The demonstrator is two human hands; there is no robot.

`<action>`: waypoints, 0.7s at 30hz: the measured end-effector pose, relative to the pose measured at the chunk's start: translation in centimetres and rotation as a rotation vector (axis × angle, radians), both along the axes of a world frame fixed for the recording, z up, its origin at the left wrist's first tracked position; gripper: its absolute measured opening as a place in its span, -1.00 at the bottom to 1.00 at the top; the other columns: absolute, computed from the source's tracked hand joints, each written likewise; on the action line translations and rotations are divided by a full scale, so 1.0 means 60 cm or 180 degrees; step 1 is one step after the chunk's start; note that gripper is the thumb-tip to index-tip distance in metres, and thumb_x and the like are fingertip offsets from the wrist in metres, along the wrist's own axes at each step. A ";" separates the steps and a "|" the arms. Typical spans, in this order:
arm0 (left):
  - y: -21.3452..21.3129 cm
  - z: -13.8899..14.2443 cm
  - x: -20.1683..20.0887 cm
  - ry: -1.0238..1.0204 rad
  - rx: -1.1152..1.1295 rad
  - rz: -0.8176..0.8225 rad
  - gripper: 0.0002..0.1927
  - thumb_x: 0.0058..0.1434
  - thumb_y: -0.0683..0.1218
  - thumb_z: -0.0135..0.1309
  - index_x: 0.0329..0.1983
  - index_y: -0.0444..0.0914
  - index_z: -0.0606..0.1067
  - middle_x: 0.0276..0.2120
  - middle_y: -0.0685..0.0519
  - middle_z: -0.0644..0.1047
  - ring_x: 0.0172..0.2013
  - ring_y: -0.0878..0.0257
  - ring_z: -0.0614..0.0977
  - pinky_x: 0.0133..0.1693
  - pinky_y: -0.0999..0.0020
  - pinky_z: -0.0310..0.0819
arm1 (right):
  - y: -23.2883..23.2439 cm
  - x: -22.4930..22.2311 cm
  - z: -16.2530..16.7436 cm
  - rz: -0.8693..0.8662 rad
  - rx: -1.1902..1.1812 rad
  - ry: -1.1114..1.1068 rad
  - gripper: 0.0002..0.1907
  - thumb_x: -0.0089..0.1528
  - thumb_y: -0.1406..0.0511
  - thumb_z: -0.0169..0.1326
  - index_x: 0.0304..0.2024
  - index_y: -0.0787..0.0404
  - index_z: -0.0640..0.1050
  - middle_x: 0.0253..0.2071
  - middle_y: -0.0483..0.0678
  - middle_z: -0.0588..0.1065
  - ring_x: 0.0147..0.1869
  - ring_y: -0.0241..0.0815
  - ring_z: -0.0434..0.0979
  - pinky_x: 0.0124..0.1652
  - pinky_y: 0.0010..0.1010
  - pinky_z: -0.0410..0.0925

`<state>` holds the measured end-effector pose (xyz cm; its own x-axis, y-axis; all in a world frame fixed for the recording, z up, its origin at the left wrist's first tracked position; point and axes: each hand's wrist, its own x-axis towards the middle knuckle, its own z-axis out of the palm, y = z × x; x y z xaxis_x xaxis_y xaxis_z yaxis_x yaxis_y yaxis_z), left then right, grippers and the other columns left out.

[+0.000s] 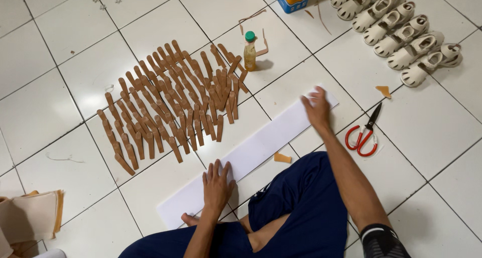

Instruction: The person sits on a tiled floor and applies glue from a bottle onto a long white strip. They then pick up small brown wooden pieces and place them onto the glued strip, arranging them in rows. The person continues to add more pieces and organize them into groups.

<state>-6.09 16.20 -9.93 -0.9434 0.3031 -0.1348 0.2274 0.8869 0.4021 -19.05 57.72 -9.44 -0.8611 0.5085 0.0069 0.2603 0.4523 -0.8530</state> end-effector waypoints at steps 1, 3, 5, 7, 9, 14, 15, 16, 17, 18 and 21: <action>0.004 -0.005 0.003 -0.0022 -0.0052 0.0093 -0.27 0.15 0.00 0.21 0.40 -0.08 0.27 0.44 -0.16 0.14 0.43 -0.18 0.10 0.35 -0.25 -0.02 | -0.033 -0.034 0.008 0.0047 -0.1009 -0.0054 -0.25 0.28 0.09 0.17 0.37 0.26 0.20 0.10 0.22 0.49 0.15 0.06 0.52 0.05 -0.19 0.44; 0.010 -0.012 0.003 0.0024 -0.0041 0.0276 -0.29 0.12 -0.03 0.18 0.37 -0.09 0.30 0.43 -0.16 0.15 0.43 -0.19 0.10 0.34 -0.28 -0.05 | -0.083 -0.107 0.036 0.0280 -0.2592 -0.0082 -0.19 0.27 -0.03 0.07 0.34 0.34 0.17 0.04 0.25 0.50 0.08 0.06 0.57 0.01 -0.11 0.48; 0.011 -0.011 0.011 0.0080 0.0059 0.0467 -0.28 0.07 -0.06 0.18 0.35 -0.12 0.31 0.42 -0.19 0.15 0.42 -0.22 0.08 0.32 -0.31 -0.09 | -0.132 -0.168 0.058 0.0394 -0.3626 -0.0075 -0.11 0.29 -0.11 -0.01 0.31 0.48 0.12 0.07 0.29 0.48 0.09 0.07 0.61 0.05 -0.01 0.53; 0.010 -0.008 0.011 0.0131 0.0148 0.0486 -0.29 0.08 -0.05 0.18 0.34 -0.14 0.31 0.41 -0.21 0.15 0.42 -0.23 0.09 0.32 -0.32 -0.10 | -0.176 -0.230 0.072 0.0224 -0.4528 -0.0044 -0.06 0.33 -0.15 -0.07 0.28 0.54 0.01 0.12 0.36 0.44 0.11 0.11 0.63 0.08 0.03 0.55; 0.010 -0.008 0.007 0.0170 0.0177 0.0502 -0.30 0.07 -0.05 0.16 0.33 -0.15 0.32 0.40 -0.23 0.16 0.42 -0.24 0.09 0.33 -0.33 -0.12 | -0.211 -0.288 0.077 0.0199 -0.5512 0.0149 0.02 0.28 -0.19 -0.04 0.29 0.62 0.08 0.06 0.44 0.44 -0.01 0.20 0.64 -0.06 -0.08 0.58; 0.005 -0.023 -0.014 0.0157 0.0221 0.0542 -0.29 0.03 -0.08 0.13 0.33 -0.14 0.34 0.40 -0.24 0.16 0.41 -0.25 0.07 0.32 -0.34 -0.17 | -0.250 -0.387 0.072 -0.0642 -0.6340 0.0603 -0.22 0.31 0.05 0.09 0.25 0.60 0.22 0.11 0.44 0.42 0.01 0.20 0.61 -0.06 -0.21 0.58; 0.003 -0.027 -0.018 0.0206 0.0239 0.0538 -0.29 0.05 -0.07 0.13 0.34 -0.15 0.33 0.40 -0.24 0.16 0.41 -0.25 0.08 0.33 -0.34 -0.16 | -0.244 -0.390 0.073 -0.0377 -0.6062 0.0826 -0.35 0.30 0.18 0.12 0.25 0.55 0.29 0.13 0.41 0.44 0.05 0.17 0.65 -0.02 -0.26 0.55; 0.000 -0.031 -0.019 0.0228 0.0247 0.0544 -0.29 0.06 -0.07 0.12 0.35 -0.17 0.33 0.41 -0.25 0.16 0.42 -0.26 0.08 0.34 -0.33 -0.16 | -0.248 -0.382 0.066 -0.0130 -0.5783 0.1012 -0.45 0.29 0.30 0.14 0.24 0.49 0.37 0.15 0.38 0.47 0.09 0.15 0.68 0.03 -0.31 0.52; -0.003 -0.033 -0.017 0.0249 0.0266 0.0534 -0.30 0.08 -0.07 0.12 0.36 -0.18 0.33 0.41 -0.25 0.16 0.42 -0.26 0.08 0.34 -0.33 -0.15 | -0.247 -0.362 0.054 -0.0095 -0.5928 0.1049 -0.52 0.33 0.31 0.13 0.22 0.47 0.38 0.14 0.33 0.45 0.10 0.11 0.66 0.06 -0.32 0.52; -0.003 -0.036 -0.019 0.0285 0.0222 0.0543 -0.30 0.07 -0.07 0.12 0.36 -0.17 0.33 0.41 -0.25 0.16 0.42 -0.25 0.09 0.34 -0.32 -0.16 | -0.232 -0.332 0.045 -0.0028 -0.6049 0.1128 -0.59 0.38 0.32 0.12 0.20 0.44 0.39 0.13 0.29 0.43 0.10 0.06 0.64 0.09 -0.32 0.51; -0.006 -0.037 -0.027 0.0448 0.0184 0.0538 -0.30 0.07 -0.07 0.12 0.35 -0.15 0.34 0.41 -0.24 0.17 0.42 -0.24 0.10 0.34 -0.32 -0.15 | -0.205 -0.175 0.034 0.0758 -0.6010 0.1190 -0.70 0.46 0.31 0.09 0.19 0.28 0.43 0.11 0.10 0.48 0.09 -0.07 0.59 0.06 -0.35 0.53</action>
<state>-7.68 15.83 -12.14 -0.9897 0.1426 0.0148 0.1351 0.8935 0.4283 -29.54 45.41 -7.42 -0.9878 -0.0298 -0.1529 0.0598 -0.9789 -0.1953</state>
